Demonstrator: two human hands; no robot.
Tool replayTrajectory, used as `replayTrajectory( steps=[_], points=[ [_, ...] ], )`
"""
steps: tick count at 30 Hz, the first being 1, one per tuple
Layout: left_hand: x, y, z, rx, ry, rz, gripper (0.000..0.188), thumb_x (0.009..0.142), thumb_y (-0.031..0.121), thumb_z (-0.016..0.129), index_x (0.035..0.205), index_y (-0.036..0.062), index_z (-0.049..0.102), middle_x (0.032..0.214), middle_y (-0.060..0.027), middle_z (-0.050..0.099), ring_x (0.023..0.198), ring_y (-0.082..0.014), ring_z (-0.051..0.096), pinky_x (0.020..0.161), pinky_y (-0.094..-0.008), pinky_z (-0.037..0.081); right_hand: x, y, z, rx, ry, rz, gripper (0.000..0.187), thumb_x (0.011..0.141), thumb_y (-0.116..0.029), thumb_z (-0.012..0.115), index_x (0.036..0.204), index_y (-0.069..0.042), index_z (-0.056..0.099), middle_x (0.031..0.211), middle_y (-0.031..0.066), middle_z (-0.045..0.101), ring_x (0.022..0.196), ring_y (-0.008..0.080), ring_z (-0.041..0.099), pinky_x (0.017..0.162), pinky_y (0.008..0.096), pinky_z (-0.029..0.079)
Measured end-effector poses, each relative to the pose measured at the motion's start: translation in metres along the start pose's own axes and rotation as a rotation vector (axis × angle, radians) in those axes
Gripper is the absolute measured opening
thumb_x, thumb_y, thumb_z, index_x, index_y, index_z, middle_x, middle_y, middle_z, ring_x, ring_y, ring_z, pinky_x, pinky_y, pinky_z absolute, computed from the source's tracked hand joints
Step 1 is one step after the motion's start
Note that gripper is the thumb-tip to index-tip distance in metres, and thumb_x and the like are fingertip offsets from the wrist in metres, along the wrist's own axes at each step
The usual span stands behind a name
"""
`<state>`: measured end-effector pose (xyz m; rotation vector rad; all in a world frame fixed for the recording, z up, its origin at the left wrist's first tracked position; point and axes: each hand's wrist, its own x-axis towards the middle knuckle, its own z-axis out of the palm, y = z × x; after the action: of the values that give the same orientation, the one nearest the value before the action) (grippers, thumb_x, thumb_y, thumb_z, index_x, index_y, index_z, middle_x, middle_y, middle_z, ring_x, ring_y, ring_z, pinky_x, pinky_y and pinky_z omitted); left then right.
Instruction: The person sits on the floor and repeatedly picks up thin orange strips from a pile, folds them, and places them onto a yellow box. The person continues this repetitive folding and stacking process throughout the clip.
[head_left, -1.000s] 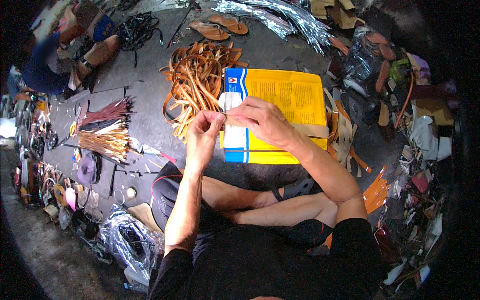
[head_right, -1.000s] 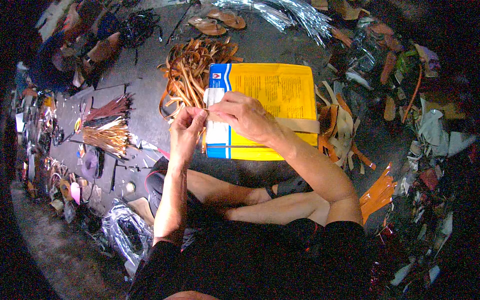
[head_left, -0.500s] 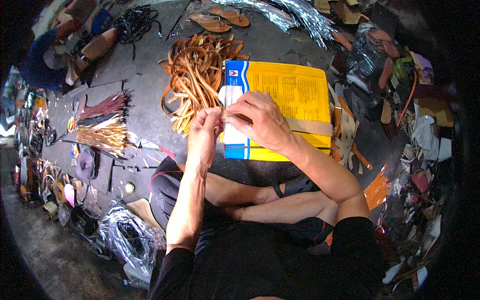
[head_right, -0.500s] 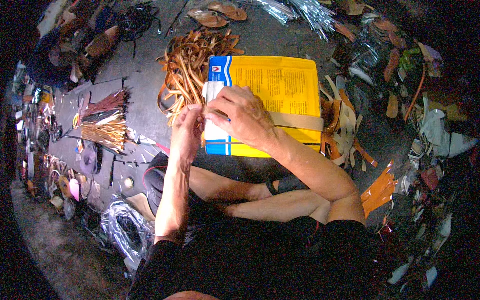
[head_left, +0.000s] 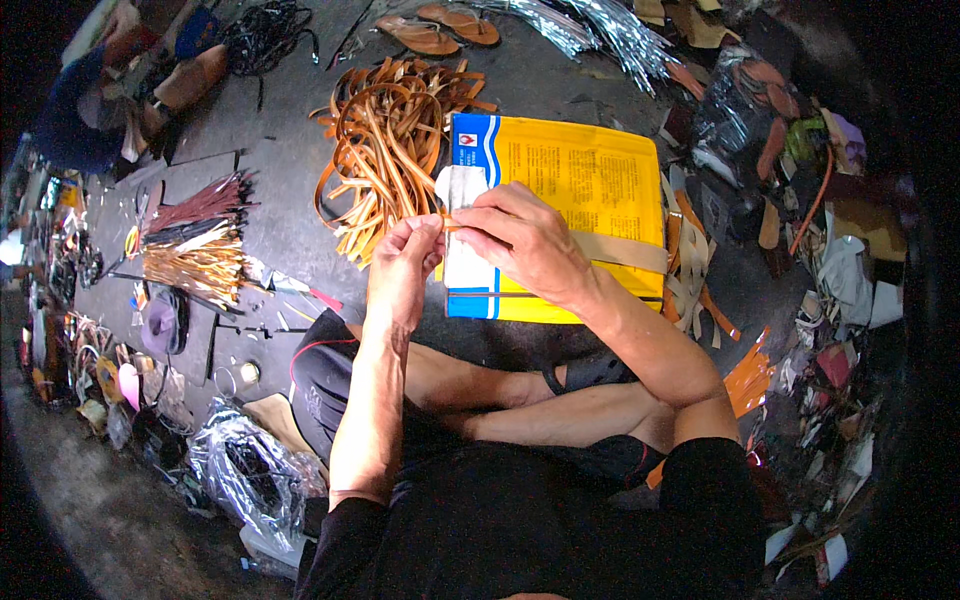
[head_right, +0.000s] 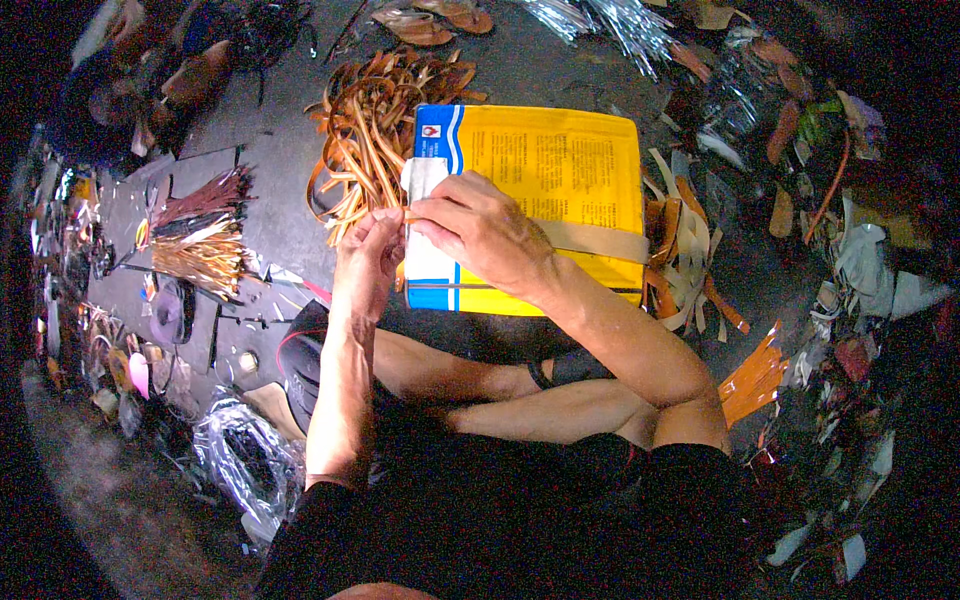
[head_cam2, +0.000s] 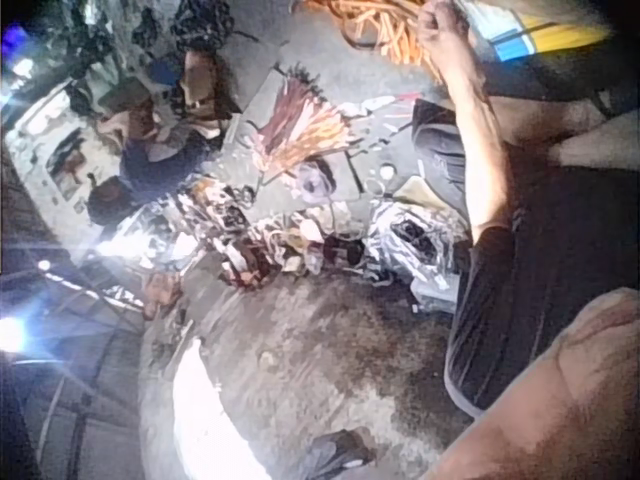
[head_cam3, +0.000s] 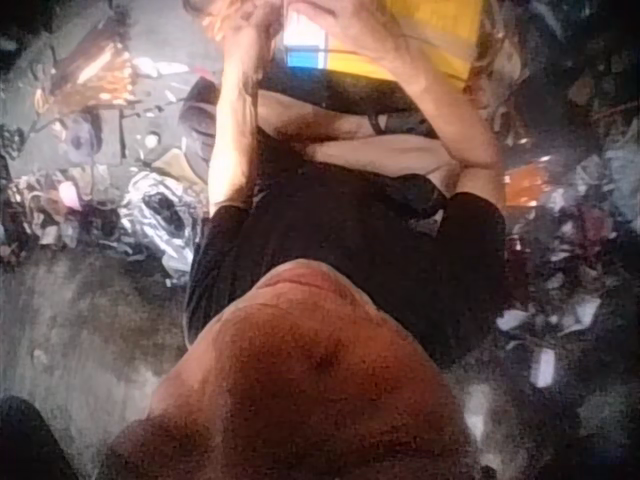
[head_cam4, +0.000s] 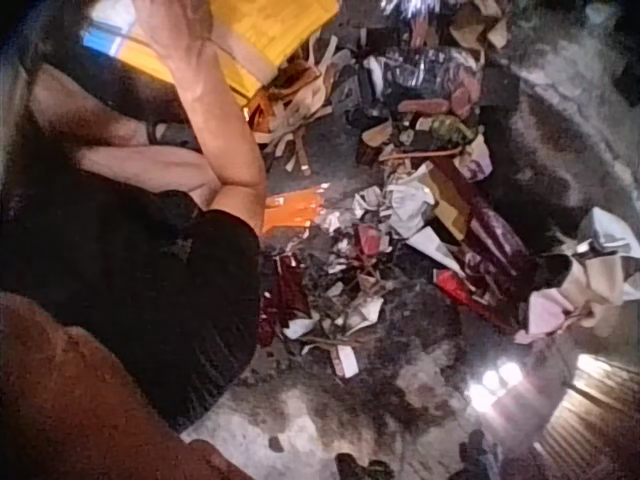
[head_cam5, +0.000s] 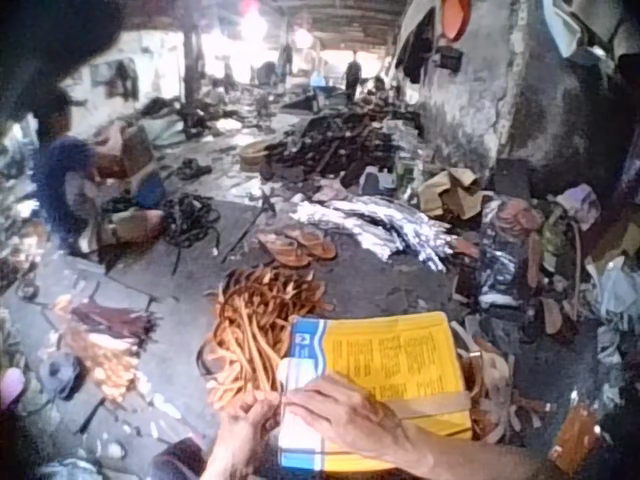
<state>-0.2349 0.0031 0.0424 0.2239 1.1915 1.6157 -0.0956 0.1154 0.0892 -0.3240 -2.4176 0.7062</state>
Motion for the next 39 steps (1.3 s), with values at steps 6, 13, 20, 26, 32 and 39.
replayTrajectory(
  steps=[6,13,20,26,32,39],
  points=[
    [0.007,-0.006,-0.015,-0.044,0.007,-0.003,0.010,0.093,0.014,0.061,0.095,0.0052,0.064,0.082,0.0017,0.063,0.074,-0.0065,0.056,0.070,-0.0195,0.045,0.000,0.002,-0.002,-0.039,-0.005,-0.040,0.021,0.075,-0.004,0.073,0.095,-0.003,0.067,0.086,0.0083,0.061,0.081,0.0255,0.061,0.071,0.0348,0.051],
    [0.016,-0.011,-0.038,0.025,0.075,0.015,0.011,0.091,0.017,0.064,0.091,0.0054,0.063,0.080,0.0002,0.062,0.072,-0.0075,0.055,0.070,-0.0200,0.044,-0.002,0.006,-0.001,-0.061,0.001,-0.055,0.020,0.074,-0.003,0.073,0.093,-0.003,0.067,0.086,0.0079,0.062,0.080,0.0250,0.061,0.071,0.0345,0.051],
    [0.026,-0.015,-0.052,-0.157,0.130,0.019,0.009,0.090,0.015,0.064,0.089,0.0069,0.063,0.079,-0.0003,0.063,0.072,-0.0081,0.057,0.070,-0.0218,0.047,0.007,0.003,0.000,0.018,-0.016,-0.036,0.012,0.078,-0.009,0.070,0.088,-0.003,0.064,0.084,0.0087,0.059,0.082,0.0270,0.059,0.073,0.0370,0.049],
    [0.010,-0.014,-0.032,-0.849,-0.067,-0.139,0.040,0.089,0.036,0.066,0.106,0.0008,0.059,0.097,-0.0070,0.065,0.086,-0.0155,0.063,0.077,-0.0265,0.051,0.009,0.004,0.000,0.055,-0.014,-0.004,0.016,0.077,-0.005,0.072,0.092,-0.002,0.067,0.086,0.0089,0.061,0.082,0.0258,0.061,0.072,0.0350,0.050],
    [0.005,-0.012,0.004,-0.152,0.025,0.034,0.014,0.094,0.020,0.060,0.093,0.0064,0.063,0.081,0.0002,0.063,0.071,-0.0076,0.056,0.066,-0.0197,0.044,0.008,0.006,0.002,0.096,-0.021,-0.009,0.015,0.078,-0.007,0.071,0.091,-0.003,0.066,0.087,0.0088,0.060,0.084,0.0267,0.059,0.074,0.0362,0.049],
    [0.015,-0.019,-0.023,-0.258,0.059,-0.076,0.008,0.089,0.013,0.068,0.085,0.0075,0.065,0.074,0.0001,0.064,0.065,-0.0072,0.056,0.062,-0.0194,0.044,0.005,0.006,0.003,0.068,-0.013,0.000,0.013,0.077,-0.009,0.071,0.087,-0.004,0.065,0.084,0.0079,0.058,0.084,0.0273,0.058,0.073,0.0373,0.048]
  ],
)
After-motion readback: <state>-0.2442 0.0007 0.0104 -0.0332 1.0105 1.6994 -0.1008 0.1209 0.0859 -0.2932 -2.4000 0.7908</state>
